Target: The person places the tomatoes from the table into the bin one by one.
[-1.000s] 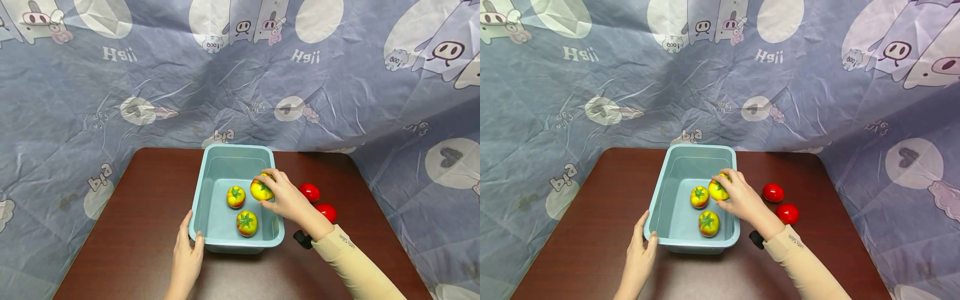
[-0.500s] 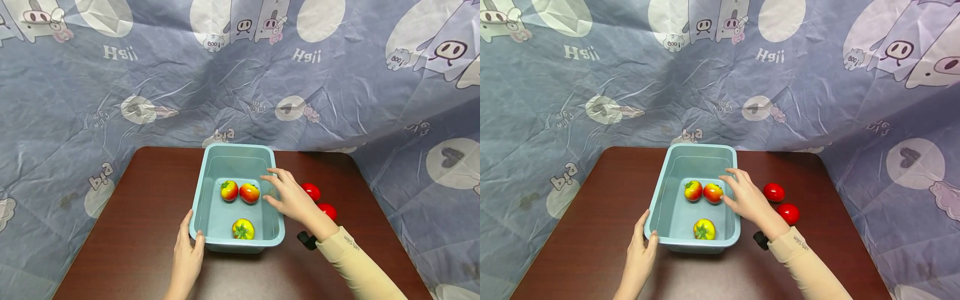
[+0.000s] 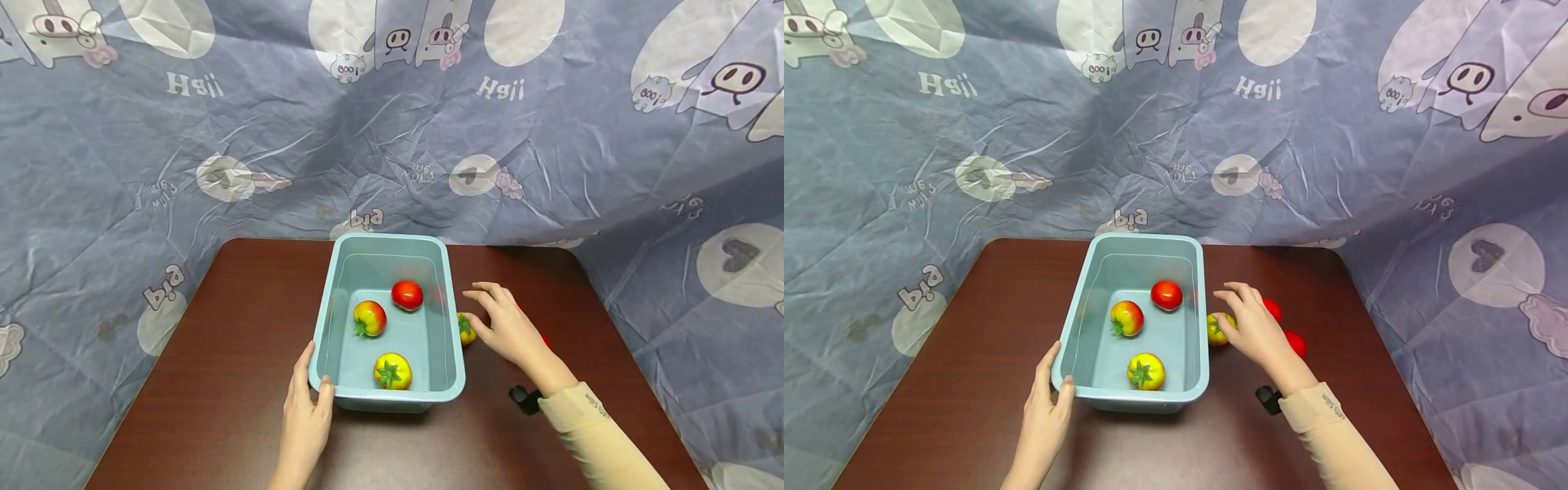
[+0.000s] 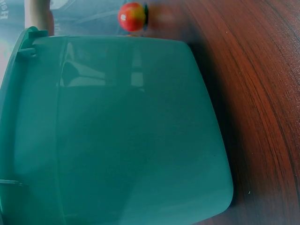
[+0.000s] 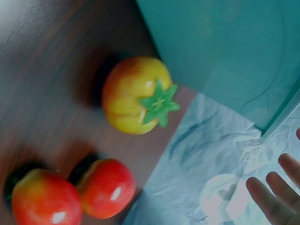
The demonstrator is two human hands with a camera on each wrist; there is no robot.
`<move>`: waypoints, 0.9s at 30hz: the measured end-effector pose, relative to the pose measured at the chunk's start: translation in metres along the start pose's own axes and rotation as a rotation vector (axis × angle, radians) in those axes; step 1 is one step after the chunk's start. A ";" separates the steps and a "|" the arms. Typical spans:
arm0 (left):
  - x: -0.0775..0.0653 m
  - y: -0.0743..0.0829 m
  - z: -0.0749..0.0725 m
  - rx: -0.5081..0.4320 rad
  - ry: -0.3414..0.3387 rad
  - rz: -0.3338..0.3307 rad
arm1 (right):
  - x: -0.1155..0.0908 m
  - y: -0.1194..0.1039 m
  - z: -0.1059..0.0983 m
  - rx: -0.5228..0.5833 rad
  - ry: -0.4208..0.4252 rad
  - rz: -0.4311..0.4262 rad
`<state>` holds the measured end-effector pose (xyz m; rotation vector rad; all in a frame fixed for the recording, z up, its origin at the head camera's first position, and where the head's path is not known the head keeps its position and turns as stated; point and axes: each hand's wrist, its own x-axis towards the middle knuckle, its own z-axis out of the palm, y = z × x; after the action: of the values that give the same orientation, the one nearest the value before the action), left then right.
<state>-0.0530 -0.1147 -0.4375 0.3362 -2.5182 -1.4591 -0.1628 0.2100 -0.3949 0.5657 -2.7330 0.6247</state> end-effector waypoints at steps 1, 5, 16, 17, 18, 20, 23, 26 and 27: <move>0.000 0.000 0.000 0.002 -0.001 0.001 | -0.001 0.003 0.000 -0.006 -0.004 0.008; -0.001 0.000 0.000 0.002 -0.002 0.008 | -0.003 0.013 0.005 -0.026 -0.047 0.052; 0.000 0.000 0.001 -0.006 0.001 0.011 | -0.011 0.030 0.029 -0.026 -0.090 0.072; 0.000 0.000 0.001 -0.006 0.000 0.011 | -0.011 0.030 0.030 -0.022 -0.089 0.069; 0.000 0.000 0.000 -0.006 0.000 0.011 | -0.011 0.031 0.031 -0.021 -0.088 0.067; 0.000 0.000 0.000 -0.008 0.000 0.011 | -0.010 0.032 0.033 -0.019 -0.092 0.065; 0.000 0.000 0.000 -0.010 -0.001 0.014 | -0.009 0.034 0.037 -0.022 -0.106 0.072; 0.000 0.000 -0.001 -0.011 0.003 0.015 | -0.007 0.036 0.041 -0.024 -0.123 0.079; 0.000 0.000 -0.001 -0.011 0.005 0.016 | -0.006 0.037 0.043 -0.022 -0.127 0.081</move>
<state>-0.0530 -0.1151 -0.4367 0.3168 -2.5021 -1.4643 -0.1808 0.2224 -0.4473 0.5073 -2.8905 0.5956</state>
